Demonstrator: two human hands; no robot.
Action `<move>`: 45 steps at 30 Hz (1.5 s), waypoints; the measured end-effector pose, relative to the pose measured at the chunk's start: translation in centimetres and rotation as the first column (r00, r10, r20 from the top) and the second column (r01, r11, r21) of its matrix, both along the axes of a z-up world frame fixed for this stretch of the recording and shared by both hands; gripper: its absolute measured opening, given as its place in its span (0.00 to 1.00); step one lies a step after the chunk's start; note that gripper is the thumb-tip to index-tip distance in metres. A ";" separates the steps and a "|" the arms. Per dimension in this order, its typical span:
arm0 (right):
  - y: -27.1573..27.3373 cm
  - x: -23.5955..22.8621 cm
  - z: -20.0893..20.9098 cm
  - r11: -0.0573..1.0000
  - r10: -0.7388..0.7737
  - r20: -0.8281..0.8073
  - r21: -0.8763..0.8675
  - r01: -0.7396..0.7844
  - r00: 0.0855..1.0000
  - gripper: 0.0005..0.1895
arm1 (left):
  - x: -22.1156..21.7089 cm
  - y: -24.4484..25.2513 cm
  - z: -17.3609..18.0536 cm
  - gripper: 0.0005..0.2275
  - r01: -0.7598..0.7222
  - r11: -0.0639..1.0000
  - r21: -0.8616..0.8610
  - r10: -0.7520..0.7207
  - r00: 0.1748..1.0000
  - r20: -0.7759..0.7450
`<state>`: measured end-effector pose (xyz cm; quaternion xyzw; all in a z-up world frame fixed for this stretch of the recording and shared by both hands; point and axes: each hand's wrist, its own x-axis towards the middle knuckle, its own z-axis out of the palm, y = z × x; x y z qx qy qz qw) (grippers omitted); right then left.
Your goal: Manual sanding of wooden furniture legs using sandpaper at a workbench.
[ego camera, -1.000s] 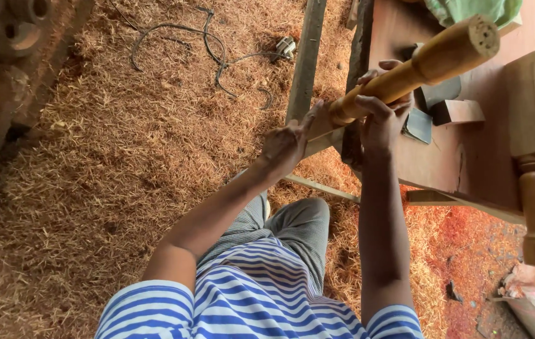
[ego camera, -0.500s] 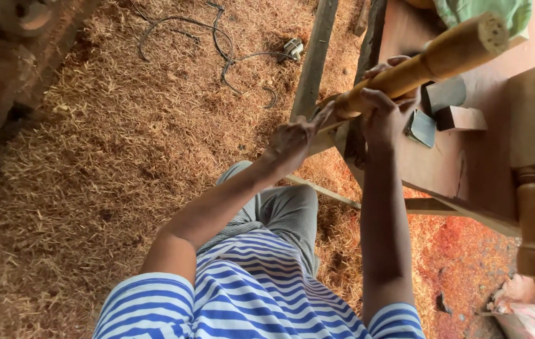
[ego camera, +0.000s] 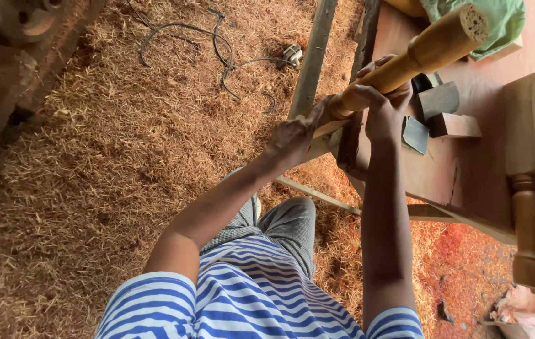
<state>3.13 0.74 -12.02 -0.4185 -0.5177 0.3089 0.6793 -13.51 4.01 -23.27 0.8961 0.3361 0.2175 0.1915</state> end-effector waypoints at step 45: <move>-0.3 -0.4 0.3 0.995 -0.096 0.057 0.008 0.096 0.994 0.22 | 2.8 3.7 -1.3 0.33 0.061 0.872 -0.485 0.346 0.623 0.701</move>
